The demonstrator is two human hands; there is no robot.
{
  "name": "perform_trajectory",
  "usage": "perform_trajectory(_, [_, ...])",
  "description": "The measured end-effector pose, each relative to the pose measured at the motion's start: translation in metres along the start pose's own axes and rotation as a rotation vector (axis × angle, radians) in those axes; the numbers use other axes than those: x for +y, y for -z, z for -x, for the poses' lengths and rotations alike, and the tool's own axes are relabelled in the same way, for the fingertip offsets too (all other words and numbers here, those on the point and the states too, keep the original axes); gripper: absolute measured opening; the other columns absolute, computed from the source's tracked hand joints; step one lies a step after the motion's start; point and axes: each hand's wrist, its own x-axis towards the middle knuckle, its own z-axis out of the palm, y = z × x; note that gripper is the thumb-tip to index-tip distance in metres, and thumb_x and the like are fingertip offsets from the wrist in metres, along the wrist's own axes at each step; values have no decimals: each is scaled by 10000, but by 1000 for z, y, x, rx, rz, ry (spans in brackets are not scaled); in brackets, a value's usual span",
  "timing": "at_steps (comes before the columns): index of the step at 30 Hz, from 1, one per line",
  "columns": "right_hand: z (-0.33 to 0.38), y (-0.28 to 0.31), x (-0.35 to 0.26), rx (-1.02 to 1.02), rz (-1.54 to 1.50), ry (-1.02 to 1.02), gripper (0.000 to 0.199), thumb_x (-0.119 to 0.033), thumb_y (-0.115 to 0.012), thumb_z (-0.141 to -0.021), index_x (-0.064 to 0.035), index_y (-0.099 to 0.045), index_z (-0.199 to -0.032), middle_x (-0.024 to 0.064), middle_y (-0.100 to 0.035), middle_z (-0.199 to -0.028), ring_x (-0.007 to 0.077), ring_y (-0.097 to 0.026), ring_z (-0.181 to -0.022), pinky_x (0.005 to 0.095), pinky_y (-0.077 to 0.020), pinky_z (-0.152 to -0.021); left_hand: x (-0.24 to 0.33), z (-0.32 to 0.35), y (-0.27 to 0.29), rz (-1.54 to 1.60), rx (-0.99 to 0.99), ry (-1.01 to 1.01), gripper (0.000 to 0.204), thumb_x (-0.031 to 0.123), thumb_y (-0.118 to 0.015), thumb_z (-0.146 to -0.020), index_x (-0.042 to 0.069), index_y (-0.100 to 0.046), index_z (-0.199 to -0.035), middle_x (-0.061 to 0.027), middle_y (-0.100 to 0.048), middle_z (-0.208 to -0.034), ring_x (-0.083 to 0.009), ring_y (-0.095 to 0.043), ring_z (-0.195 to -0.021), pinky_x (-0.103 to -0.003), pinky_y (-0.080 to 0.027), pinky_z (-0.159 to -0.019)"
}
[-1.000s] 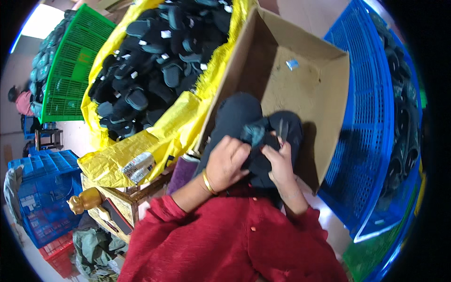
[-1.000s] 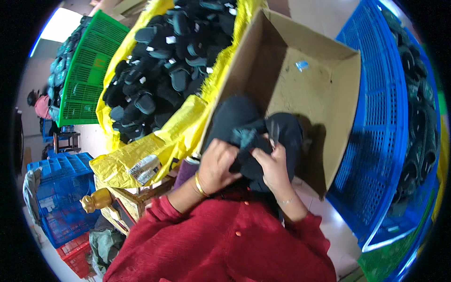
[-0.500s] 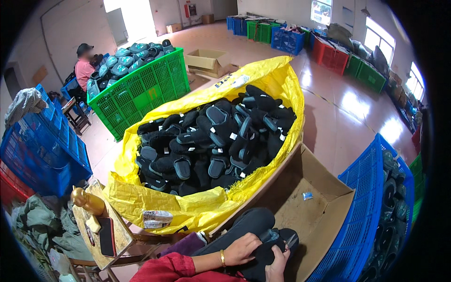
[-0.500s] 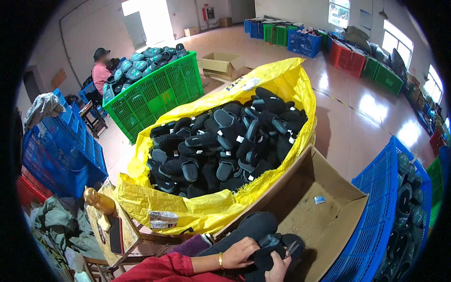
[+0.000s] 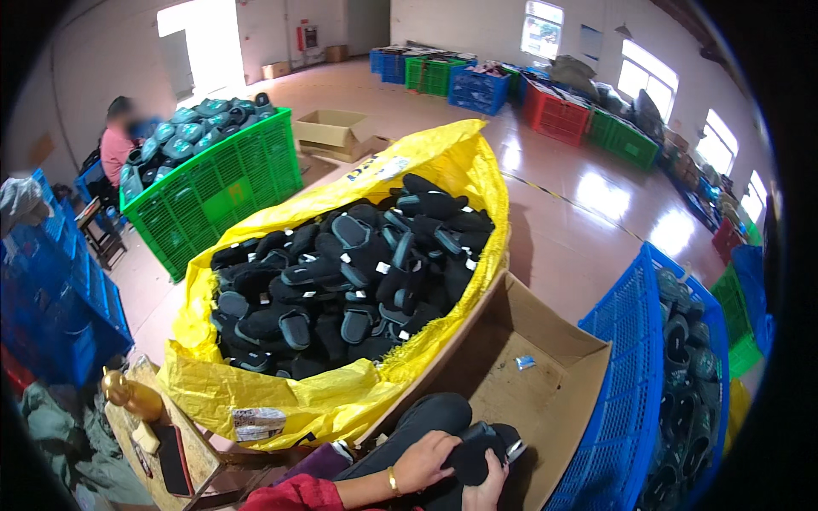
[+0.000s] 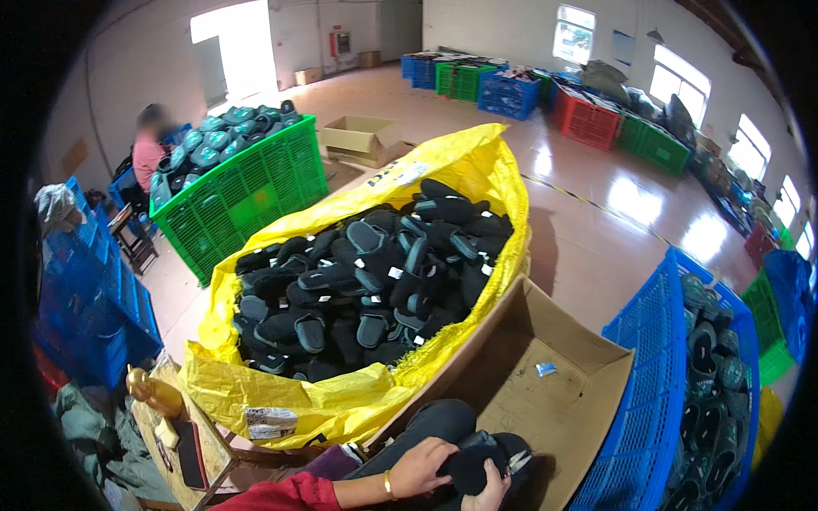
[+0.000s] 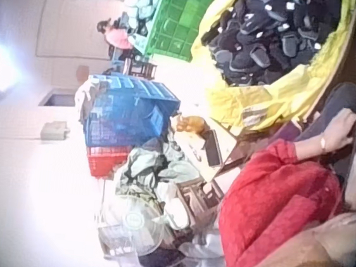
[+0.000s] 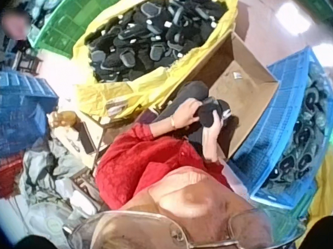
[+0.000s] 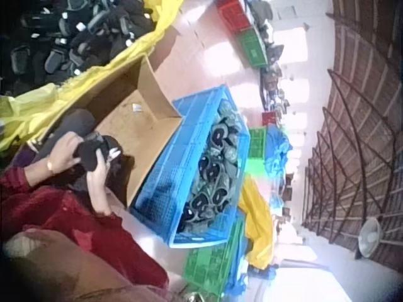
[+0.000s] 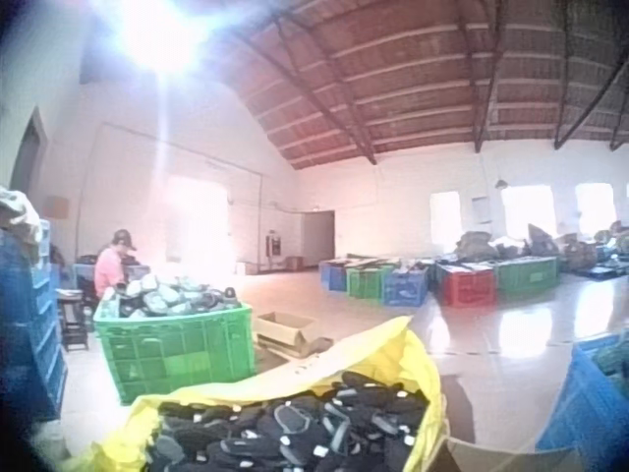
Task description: The person trims excess fabric and threads from black slippers using a small blade. They pick up slippers from a yellow sack, trim edges and tags, and place the finished slippers into a blue crate.
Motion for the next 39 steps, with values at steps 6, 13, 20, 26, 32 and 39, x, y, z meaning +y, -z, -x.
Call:
perform_trajectory(6, [0, 29, -1, -62, 437, 66, 389, -71, -636, -845, 13, -534, -1211, 85, -627, -1059, 177, -609, -908, 303, -515, -781, 2, 20, 6, -33, -84, 78, 477, 162, -738, -683, 23, -522, -1085, -136, -541, -985, -319, -520, -925, -368, -456, -803])
perform_trajectory(13, [5, 16, -67, -464, 680, -401, 408, -2, -680, -782, -47, -536, -1162, 2, -583, -893, 105, -563, -784, 248, -495, -696, 5, 15, 21, -39, -105, -72, 455, 166, -737, -679, 28, -527, -1058, -137, -538, -961, -321, -521, -898, -369, -460, -766])
perform_trajectory(20, [10, -9, -55, -333, 754, -397, 429, -89, -717, -781, -54, -541, -1171, -17, -616, -922, 48, -546, -714, 196, -454, -571, -10, 7, 21, 75, -62, 7, 409, 94, -756, -526, 58, -389, -704, -133, -436, -714, -353, -463, -718, -422, -394, -605])
perform_trajectory(26, [5, 9, -16, -263, 721, 49, 415, 5, -688, -744, 2, -540, -1131, 41, -624, -1024, 137, -578, -947, 312, -461, -888, 11, 6, 2, 6, 34, 161, 376, 0, -718, -490, 36, -447, -748, -145, -495, -746, -362, -503, -736, -430, -432, -639])
perform_trajectory(32, [4, -1, 10, -260, 639, 163, 423, 69, -616, -722, -2, -521, -1128, 42, -604, -1078, 125, -564, -984, 275, -450, -887, 35, 17, 7, 73, 91, 277, 290, -24, -647, -556, 29, -460, -772, -132, -477, -715, -333, -508, -689, -403, -426, -607])
perform_trajectory(39, [9, -20, 25, -236, 262, 24, 374, 39, -631, -811, -18, -524, -1164, 11, -603, -1082, 108, -558, -1004, 286, -453, -900, 79, 35, -11, 558, -358, -584, 200, 84, -699, -666, 93, -627, -853, -18, -517, -634, -210, -529, -540, -319, -452, -521])
